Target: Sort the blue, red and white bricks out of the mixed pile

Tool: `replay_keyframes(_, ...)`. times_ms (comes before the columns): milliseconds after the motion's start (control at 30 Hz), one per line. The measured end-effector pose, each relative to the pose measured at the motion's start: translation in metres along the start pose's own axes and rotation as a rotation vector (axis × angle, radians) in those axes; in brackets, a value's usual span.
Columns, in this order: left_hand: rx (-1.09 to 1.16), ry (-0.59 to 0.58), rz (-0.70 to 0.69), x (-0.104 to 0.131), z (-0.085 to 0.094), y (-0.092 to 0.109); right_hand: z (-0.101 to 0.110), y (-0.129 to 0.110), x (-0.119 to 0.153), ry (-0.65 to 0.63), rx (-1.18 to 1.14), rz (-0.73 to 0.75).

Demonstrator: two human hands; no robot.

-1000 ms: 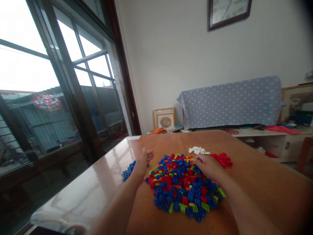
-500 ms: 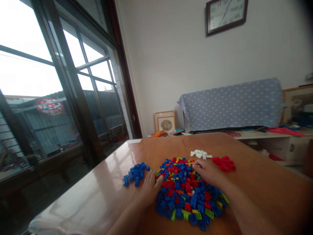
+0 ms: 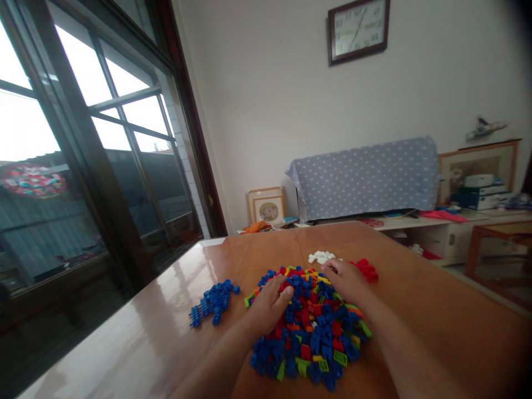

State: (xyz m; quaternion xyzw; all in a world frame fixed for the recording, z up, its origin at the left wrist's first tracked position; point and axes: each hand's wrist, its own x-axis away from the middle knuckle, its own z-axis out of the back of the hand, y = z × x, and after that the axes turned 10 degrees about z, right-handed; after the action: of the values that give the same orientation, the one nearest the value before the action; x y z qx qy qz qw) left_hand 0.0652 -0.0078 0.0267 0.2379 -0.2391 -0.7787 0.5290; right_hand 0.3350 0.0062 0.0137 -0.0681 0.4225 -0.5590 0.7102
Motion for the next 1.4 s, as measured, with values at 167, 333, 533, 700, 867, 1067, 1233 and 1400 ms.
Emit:
replay_keyframes(167,-0.199,-0.036,-0.129,0.038,0.013,-0.017,0.009,0.000,-0.001,0.085,-0.006,-0.069)
replay_keyframes(333,-0.377,-0.130,-0.140,0.079,0.024,-0.038,0.012,0.001,-0.001,0.188,-0.045,-0.099)
replay_keyframes(533,-0.390,-0.196,-0.047,0.075,0.017,-0.017,0.009,0.009,-0.002,0.265,-0.064,-0.127)
replay_keyframes(700,-0.335,-0.116,-0.052,0.056,0.005,-0.016,0.011,0.012,-0.003,0.326,-0.115,-0.183)
replay_keyframes(867,-0.303,-0.065,-0.020,0.035,-0.002,-0.022,0.012,0.014,-0.003,0.322,-0.118,-0.179)
replay_keyframes(1067,-0.237,0.040,-0.001,0.000,-0.009,-0.025,0.012,0.014,-0.004,0.328,-0.123,-0.183)
replay_keyframes(1233,-0.258,0.119,0.049,-0.034,-0.011,-0.031,0.012,0.014,-0.004,0.339,-0.133,-0.170)
replay_keyframes(1400,-0.305,0.262,0.064,-0.043,-0.018,-0.032,0.013,0.014,-0.003,0.364,-0.140,-0.194)
